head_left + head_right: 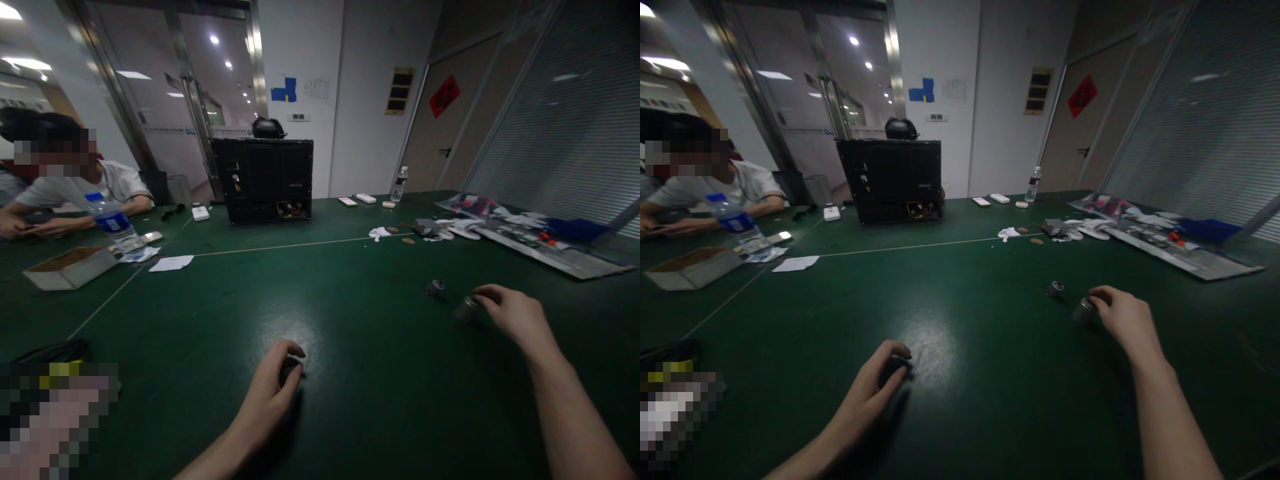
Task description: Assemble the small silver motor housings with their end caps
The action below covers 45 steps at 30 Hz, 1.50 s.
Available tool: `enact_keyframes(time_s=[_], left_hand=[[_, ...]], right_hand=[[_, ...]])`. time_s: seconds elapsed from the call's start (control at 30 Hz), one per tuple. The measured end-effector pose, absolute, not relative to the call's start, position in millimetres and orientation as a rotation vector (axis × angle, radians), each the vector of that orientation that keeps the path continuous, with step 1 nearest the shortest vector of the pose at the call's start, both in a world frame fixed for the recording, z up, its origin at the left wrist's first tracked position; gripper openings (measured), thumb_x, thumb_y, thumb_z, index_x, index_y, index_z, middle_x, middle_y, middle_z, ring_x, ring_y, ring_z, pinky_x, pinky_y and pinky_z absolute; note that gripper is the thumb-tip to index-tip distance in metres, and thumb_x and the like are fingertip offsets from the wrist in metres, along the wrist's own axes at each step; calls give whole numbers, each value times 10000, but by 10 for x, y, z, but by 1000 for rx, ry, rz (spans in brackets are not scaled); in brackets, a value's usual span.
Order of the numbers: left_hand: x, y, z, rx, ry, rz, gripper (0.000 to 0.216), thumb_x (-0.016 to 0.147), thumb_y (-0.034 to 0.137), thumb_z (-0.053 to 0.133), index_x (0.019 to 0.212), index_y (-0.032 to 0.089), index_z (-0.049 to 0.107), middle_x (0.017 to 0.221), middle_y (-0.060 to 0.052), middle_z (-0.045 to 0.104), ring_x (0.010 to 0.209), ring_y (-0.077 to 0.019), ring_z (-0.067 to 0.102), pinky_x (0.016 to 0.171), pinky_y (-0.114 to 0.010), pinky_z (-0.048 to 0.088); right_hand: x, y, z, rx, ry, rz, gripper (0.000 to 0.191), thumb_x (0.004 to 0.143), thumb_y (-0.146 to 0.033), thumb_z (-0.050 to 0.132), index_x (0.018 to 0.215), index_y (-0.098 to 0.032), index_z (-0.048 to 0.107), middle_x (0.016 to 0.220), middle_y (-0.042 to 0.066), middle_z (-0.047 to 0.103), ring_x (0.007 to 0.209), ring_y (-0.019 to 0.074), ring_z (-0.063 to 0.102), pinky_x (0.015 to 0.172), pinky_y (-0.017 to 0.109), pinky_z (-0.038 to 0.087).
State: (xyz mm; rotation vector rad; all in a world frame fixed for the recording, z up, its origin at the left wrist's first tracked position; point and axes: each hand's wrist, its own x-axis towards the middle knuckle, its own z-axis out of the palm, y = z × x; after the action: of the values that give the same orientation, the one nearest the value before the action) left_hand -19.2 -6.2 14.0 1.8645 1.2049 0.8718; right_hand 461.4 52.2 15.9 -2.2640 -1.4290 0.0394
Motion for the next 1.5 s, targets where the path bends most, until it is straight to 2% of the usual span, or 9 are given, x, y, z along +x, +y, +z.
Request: enact_keyframes(time_s=[0.33, 0.67, 0.87, 1.03, 1.2, 1.33, 1.5], left_hand=[[-186, -55, 133, 1867, 1204, 843, 139, 881, 167, 455, 986, 191, 541, 962, -65, 588, 904, -223, 573, 821, -348, 444], [-194, -64, 107, 1872, 1203, 827, 135, 877, 151, 457, 973, 189, 544, 953, -58, 581, 898, -219, 568, 808, -343, 441], [-200, -38, 84, 1899, 1183, 844, 135, 885, 156, 456, 980, 196, 544, 953, -52, 578, 894, -216, 563, 805, -333, 436], [-198, -48, 122, 1905, 1178, 836, 134, 884, 152, 453, 969, 195, 547, 954, -53, 585, 896, -215, 563, 813, -335, 438], [-188, -59, 148, 1907, 1196, 822, 129, 879, 157, 454, 964, 189, 546, 958, -61, 587, 901, -223, 566, 811, -342, 437], [-190, -51, 135, 1925, 1177, 838, 129, 878, 155, 450, 960, 191, 542, 952, -62, 587, 904, -222, 565, 817, -344, 436], [-199, -35, 106, 1933, 1170, 852, 138, 868, 145, 452, 960, 192, 544, 950, -61, 588, 898, -221, 568, 813, -345, 441]], right_hand=[[4685, 514, 121, -2350, -1443, 32, 299, 792, -302, 507, 1016, -188, 669, 936, 159, 667, 762, 295, 610, 633, 389, 422], [4639, 594, 142, -2457, -1487, 11, 256, 797, -292, 502, 927, -199, 703, 942, 126, 707, 834, 319, 645, 668, 368, 467], [4574, 558, 185, -2507, -1510, -7, 305, 849, -312, 477, 1035, -178, 678, 1012, 137, 692, 855, 298, 646, 659, 342, 479], [4401, 622, 301, -2485, -1638, -146, 412, 888, -374, 444, 1192, -134, 582, 1136, 207, 620, 963, 338, 604, 658, 372, 453], [4164, 902, 342, -2412, -1957, -234, 423, 892, -333, 476, 1251, -118, 536, 1073, 201, 645, 976, 332, 600, 736, 383, 429], [4061, 1099, 263, -2441, -2100, -240, 397, 817, -297, 591, 1180, -133, 591, 977, 173, 684, 940, 338, 624, 755, 399, 445], [3988, 1167, 284, -2480, -2121, -169, 257, 830, -166, 522, 1047, -124, 654, 949, 171, 693, 872, 308, 659, 711, 377, 471]])
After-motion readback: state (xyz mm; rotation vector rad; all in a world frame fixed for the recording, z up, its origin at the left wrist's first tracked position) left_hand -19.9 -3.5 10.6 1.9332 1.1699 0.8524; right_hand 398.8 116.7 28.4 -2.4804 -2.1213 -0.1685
